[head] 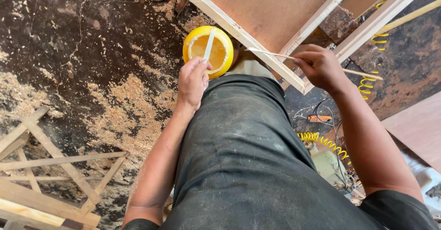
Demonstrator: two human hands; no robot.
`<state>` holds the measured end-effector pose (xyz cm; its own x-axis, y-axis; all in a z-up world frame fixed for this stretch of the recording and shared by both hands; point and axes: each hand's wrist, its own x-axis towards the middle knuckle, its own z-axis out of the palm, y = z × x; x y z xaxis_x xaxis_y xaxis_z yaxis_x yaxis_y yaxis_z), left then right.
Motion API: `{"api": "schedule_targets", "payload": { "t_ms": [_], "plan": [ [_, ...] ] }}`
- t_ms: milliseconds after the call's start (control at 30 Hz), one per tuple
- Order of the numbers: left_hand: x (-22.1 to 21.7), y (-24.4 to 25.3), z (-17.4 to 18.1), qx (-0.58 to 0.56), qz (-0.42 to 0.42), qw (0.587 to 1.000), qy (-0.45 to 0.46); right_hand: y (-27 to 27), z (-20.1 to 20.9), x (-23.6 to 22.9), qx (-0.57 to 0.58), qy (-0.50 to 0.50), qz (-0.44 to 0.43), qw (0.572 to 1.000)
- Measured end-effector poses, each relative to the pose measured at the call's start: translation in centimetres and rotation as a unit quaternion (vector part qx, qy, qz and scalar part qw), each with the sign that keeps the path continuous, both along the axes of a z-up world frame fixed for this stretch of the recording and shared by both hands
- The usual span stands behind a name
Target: The person applies glue to a wooden frame using a stick and hammers wooden strips onto it.
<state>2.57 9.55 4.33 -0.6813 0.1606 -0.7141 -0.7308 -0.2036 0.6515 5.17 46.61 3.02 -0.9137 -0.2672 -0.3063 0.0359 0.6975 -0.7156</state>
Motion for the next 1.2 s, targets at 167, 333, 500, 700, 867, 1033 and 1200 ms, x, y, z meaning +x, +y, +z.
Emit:
{"api": "schedule_targets", "payload": {
  "t_ms": [167,333,500,700,867,1033,1200],
  "plan": [
    [0.0,-0.3,-0.9,-0.009,-0.007,1.000,-0.020,3.8,-4.1,5.2,0.101,-0.047,-0.024,0.993],
    [-0.1,-0.4,-1.0,-0.012,-0.015,1.000,-0.022,4.5,-7.2,7.2,0.094,-0.059,-0.051,0.993],
    [-0.6,-0.7,-0.7,-0.061,-0.052,0.997,0.003,3.1,-6.9,6.2,0.150,-0.134,-0.063,0.978],
    [-0.6,-0.5,-0.5,-0.056,-0.030,0.998,0.001,-4.7,-9.5,-0.2,0.145,-0.118,-0.086,0.979],
    [-0.1,-0.9,-0.6,-0.051,-0.017,0.999,-0.008,-3.2,-11.1,1.6,0.149,-0.080,-0.062,0.984],
    [0.0,-1.2,-1.2,-0.032,0.020,0.999,-0.025,2.9,-7.5,10.0,0.199,-0.151,-0.100,0.963],
    [-0.6,-0.6,-1.8,-0.030,0.007,0.999,-0.017,-0.7,-9.6,5.3,0.175,-0.103,-0.073,0.976]
  ]
}}
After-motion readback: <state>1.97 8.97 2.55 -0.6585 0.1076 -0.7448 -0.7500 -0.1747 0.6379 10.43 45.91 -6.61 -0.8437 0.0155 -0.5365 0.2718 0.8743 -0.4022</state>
